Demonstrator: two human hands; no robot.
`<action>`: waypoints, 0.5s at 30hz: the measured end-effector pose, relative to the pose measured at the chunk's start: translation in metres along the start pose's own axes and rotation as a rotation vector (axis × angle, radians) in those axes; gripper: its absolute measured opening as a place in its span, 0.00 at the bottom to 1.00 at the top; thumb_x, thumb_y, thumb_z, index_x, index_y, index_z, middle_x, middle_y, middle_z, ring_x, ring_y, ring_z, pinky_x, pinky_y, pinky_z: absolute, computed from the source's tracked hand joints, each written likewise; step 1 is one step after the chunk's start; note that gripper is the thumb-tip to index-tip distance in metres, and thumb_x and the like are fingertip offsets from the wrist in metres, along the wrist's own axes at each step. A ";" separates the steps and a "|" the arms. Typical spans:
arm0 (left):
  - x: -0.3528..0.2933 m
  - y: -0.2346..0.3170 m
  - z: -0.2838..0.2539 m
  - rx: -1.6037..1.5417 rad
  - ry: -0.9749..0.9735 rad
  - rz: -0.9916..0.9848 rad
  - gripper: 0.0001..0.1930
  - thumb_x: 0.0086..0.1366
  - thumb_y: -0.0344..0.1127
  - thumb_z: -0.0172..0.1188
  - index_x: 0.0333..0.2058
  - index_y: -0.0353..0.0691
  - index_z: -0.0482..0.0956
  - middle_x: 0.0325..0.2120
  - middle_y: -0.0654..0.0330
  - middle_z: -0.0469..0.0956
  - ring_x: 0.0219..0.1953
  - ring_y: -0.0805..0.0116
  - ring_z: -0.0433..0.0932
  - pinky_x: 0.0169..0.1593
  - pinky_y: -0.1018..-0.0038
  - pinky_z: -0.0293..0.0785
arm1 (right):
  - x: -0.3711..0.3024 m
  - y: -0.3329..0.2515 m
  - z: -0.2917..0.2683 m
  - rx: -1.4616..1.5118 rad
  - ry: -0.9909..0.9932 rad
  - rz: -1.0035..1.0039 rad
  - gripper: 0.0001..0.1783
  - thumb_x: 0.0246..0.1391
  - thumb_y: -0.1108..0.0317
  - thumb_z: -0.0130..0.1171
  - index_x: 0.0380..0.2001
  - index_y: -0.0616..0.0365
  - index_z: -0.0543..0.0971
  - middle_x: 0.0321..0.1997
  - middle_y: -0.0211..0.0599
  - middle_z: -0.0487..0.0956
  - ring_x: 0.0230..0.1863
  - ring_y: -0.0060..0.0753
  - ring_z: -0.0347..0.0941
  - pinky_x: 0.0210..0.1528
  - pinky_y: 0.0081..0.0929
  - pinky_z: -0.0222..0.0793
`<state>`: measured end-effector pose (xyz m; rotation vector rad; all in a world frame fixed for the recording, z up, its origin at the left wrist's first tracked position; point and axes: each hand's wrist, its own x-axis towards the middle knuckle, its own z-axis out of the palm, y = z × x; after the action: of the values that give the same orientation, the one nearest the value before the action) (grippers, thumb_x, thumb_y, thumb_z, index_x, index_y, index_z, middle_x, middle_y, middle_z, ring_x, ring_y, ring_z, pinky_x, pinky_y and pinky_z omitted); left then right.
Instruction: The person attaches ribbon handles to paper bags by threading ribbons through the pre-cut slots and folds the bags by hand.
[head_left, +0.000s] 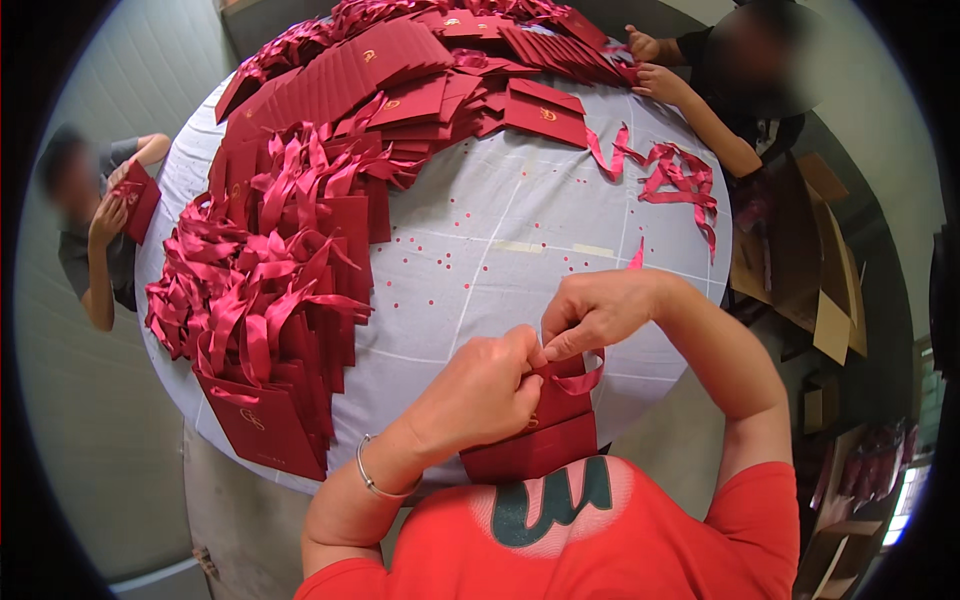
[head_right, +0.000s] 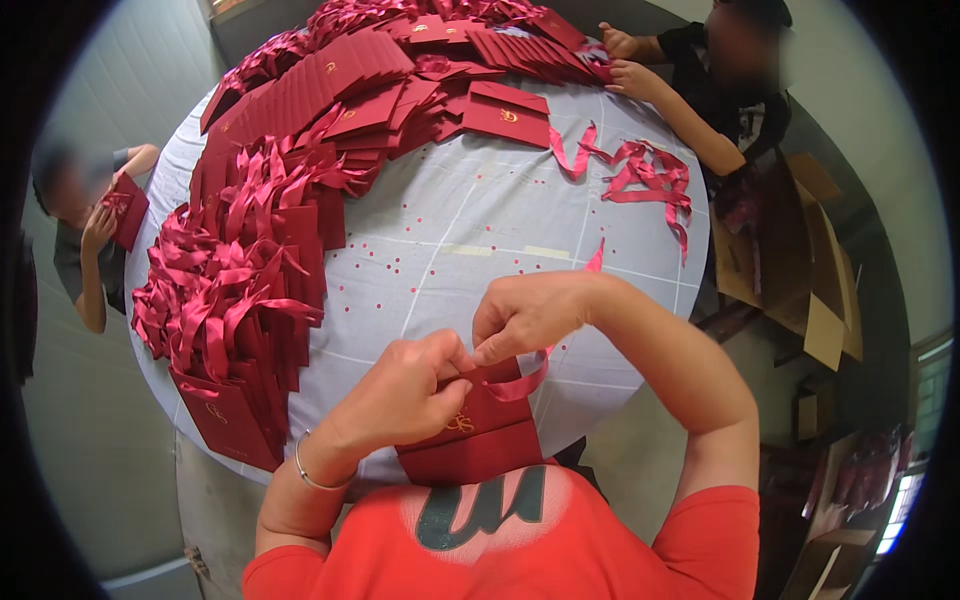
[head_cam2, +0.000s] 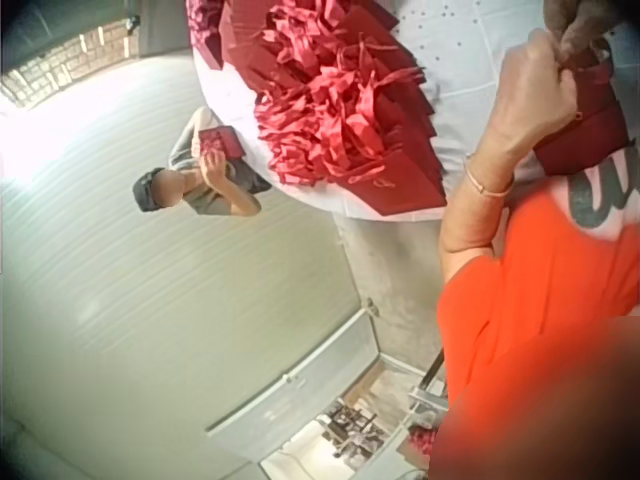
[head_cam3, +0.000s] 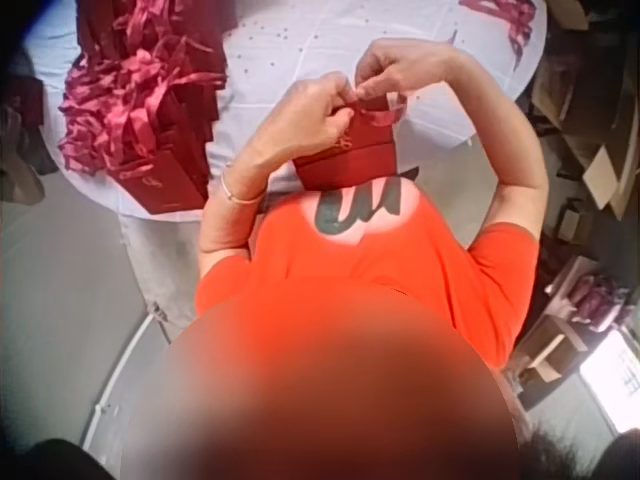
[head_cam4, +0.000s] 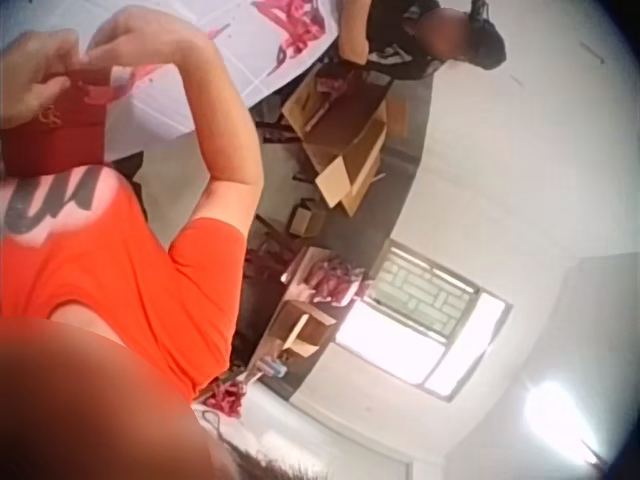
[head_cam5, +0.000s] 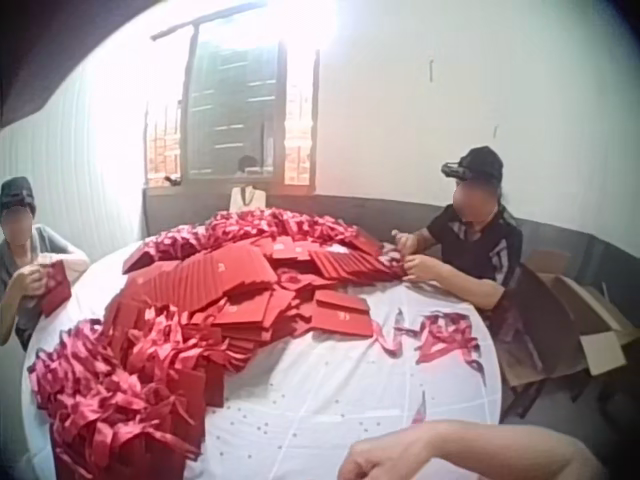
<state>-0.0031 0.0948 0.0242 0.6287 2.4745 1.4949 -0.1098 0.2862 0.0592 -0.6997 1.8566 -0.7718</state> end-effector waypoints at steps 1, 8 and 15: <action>-0.002 0.001 0.003 0.047 0.025 0.049 0.08 0.56 0.25 0.60 0.34 0.32 0.72 0.21 0.47 0.79 0.25 0.51 0.80 0.29 0.64 0.73 | 0.005 -0.002 -0.006 -0.103 -0.146 -0.011 0.15 0.59 0.60 0.59 0.31 0.63 0.83 0.22 0.27 0.76 0.25 0.18 0.67 0.29 0.25 0.65; -0.007 0.014 0.007 0.184 -0.008 0.063 0.11 0.56 0.26 0.62 0.36 0.35 0.70 0.24 0.47 0.80 0.30 0.44 0.79 0.31 0.59 0.74 | 0.029 0.004 -0.005 -0.165 -0.451 0.025 0.13 0.57 0.63 0.59 0.25 0.62 0.81 0.18 0.22 0.71 0.21 0.16 0.60 0.25 0.24 0.58; 0.000 -0.003 0.006 0.041 0.007 0.091 0.09 0.55 0.24 0.61 0.34 0.34 0.71 0.23 0.48 0.80 0.28 0.47 0.80 0.32 0.62 0.74 | 0.018 0.017 0.018 0.166 -0.001 0.151 0.07 0.50 0.66 0.61 0.27 0.59 0.82 0.22 0.23 0.76 0.23 0.16 0.66 0.26 0.20 0.60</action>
<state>-0.0020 0.0985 0.0192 0.7544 2.5192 1.4825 -0.1020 0.2793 0.0302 -0.4486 1.7975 -0.8153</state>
